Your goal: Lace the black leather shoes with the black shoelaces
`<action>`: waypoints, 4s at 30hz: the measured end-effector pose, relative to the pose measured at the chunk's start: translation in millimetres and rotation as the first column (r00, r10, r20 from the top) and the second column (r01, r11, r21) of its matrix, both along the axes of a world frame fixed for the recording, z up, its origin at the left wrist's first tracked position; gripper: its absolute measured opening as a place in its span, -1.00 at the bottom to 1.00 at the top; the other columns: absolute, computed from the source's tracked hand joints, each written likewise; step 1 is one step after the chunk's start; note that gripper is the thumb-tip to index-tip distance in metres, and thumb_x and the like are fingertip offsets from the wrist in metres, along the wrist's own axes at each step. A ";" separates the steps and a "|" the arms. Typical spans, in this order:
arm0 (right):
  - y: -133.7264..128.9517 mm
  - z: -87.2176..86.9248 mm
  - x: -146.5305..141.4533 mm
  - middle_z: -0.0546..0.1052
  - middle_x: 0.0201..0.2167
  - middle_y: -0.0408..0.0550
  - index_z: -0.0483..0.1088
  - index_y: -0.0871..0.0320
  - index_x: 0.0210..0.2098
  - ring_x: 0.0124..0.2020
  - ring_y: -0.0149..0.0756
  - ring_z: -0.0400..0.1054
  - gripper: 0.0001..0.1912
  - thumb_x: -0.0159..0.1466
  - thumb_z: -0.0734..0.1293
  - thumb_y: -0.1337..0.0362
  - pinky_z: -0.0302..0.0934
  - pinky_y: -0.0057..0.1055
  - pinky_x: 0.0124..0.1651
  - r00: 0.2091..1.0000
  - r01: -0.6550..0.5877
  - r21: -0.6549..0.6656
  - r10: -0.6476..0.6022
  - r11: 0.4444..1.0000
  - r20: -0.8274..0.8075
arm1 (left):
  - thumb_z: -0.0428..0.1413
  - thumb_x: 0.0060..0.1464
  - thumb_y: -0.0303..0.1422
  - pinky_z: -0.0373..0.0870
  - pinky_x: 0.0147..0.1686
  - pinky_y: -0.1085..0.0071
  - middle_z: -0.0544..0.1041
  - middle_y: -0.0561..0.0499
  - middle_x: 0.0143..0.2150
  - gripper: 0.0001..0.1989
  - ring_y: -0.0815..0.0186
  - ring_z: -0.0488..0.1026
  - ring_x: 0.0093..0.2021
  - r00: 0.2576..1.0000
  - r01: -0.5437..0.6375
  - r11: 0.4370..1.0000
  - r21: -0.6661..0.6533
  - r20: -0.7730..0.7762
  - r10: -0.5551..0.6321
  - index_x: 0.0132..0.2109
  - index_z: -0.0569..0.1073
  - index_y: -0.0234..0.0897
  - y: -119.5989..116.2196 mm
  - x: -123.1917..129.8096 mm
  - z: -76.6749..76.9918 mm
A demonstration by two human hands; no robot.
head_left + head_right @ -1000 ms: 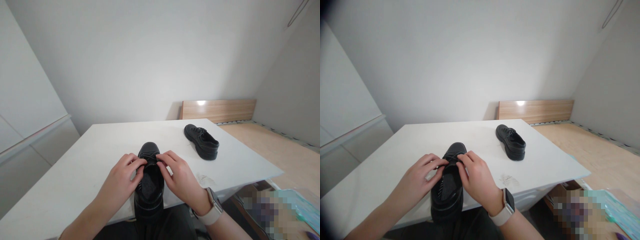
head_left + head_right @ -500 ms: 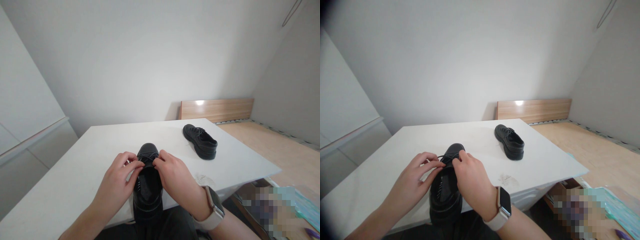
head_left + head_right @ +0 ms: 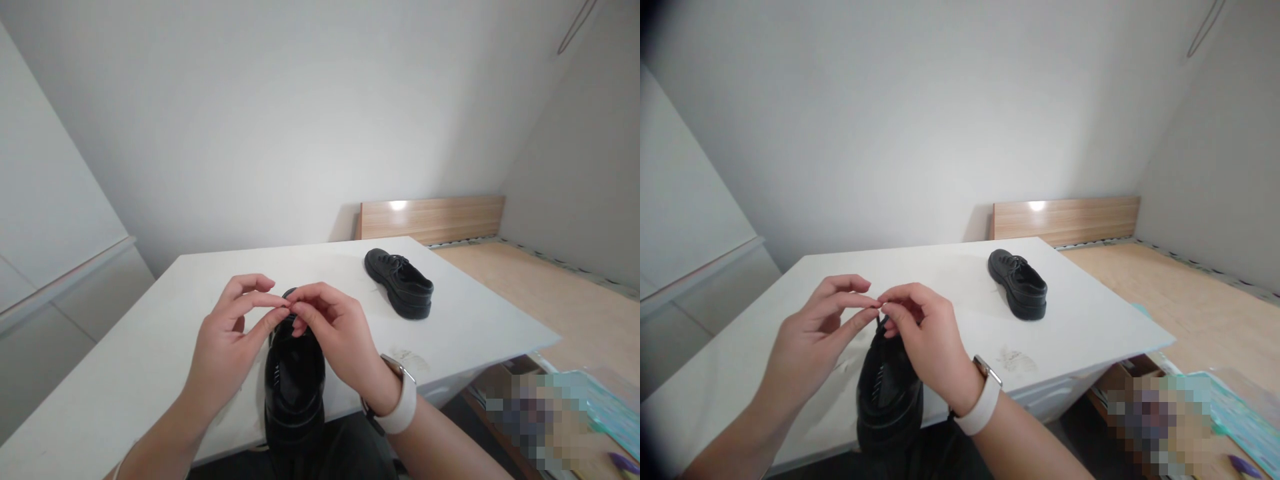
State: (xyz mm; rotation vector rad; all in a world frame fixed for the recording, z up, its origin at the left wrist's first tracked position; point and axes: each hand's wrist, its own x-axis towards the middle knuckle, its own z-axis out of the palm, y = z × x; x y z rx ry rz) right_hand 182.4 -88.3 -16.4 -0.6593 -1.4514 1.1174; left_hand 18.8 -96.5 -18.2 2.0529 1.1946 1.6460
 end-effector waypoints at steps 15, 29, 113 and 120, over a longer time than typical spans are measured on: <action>4.4 -6.0 -2.5 0.51 -0.44 -0.16 0.51 0.17 -0.30 -0.49 -0.46 0.41 -0.95 0.24 0.38 0.35 0.36 -0.50 -0.37 0.999 -0.023 -0.019 0.022 1.000 -0.044 | 0.21 0.17 -0.26 0.46 -0.17 0.45 0.65 0.02 -0.26 -0.81 0.29 0.57 -0.25 0.972 0.231 0.907 -0.351 0.110 -0.206 -0.11 0.62 -0.17 5.9 -7.3 -22.8; -4.0 7.0 -5.2 0.55 -0.27 -0.06 0.58 0.08 -0.19 -0.22 -0.34 0.45 -0.79 0.34 0.31 0.44 0.35 -0.41 -0.13 0.965 -0.007 0.434 -0.107 0.901 0.237 | 0.12 0.01 -0.31 0.51 -0.32 0.31 0.63 0.03 -0.49 -0.80 0.15 0.57 -0.40 0.993 0.113 0.934 -0.339 0.018 -0.114 -0.47 0.60 -0.25 11.8 6.9 -17.1; 0.0 -32.1 26.8 0.53 -0.33 -0.12 0.50 0.13 -0.26 -0.29 -0.37 0.40 -0.91 0.31 0.33 0.40 0.27 -0.44 -0.23 0.894 0.368 0.275 -0.419 0.888 0.156 | 0.23 0.07 -0.27 0.37 -0.28 0.41 0.60 0.05 -0.37 -0.86 0.29 0.50 -0.32 0.965 0.244 0.850 -0.467 0.204 -0.165 -0.27 0.57 -0.24 14.3 10.1 -20.8; -5.7 -53.7 38.5 0.48 -0.36 -0.18 0.43 0.08 -0.26 -0.31 -0.38 0.37 -0.92 0.32 0.35 0.39 0.26 -0.42 -0.23 0.869 0.458 0.265 -0.490 0.849 0.068 | 0.21 0.08 -0.34 0.35 -0.24 0.36 0.58 0.05 -0.38 -0.91 0.29 0.48 -0.34 0.995 0.075 0.938 -0.337 -0.040 -0.094 -0.24 0.59 -0.20 8.4 15.8 -20.5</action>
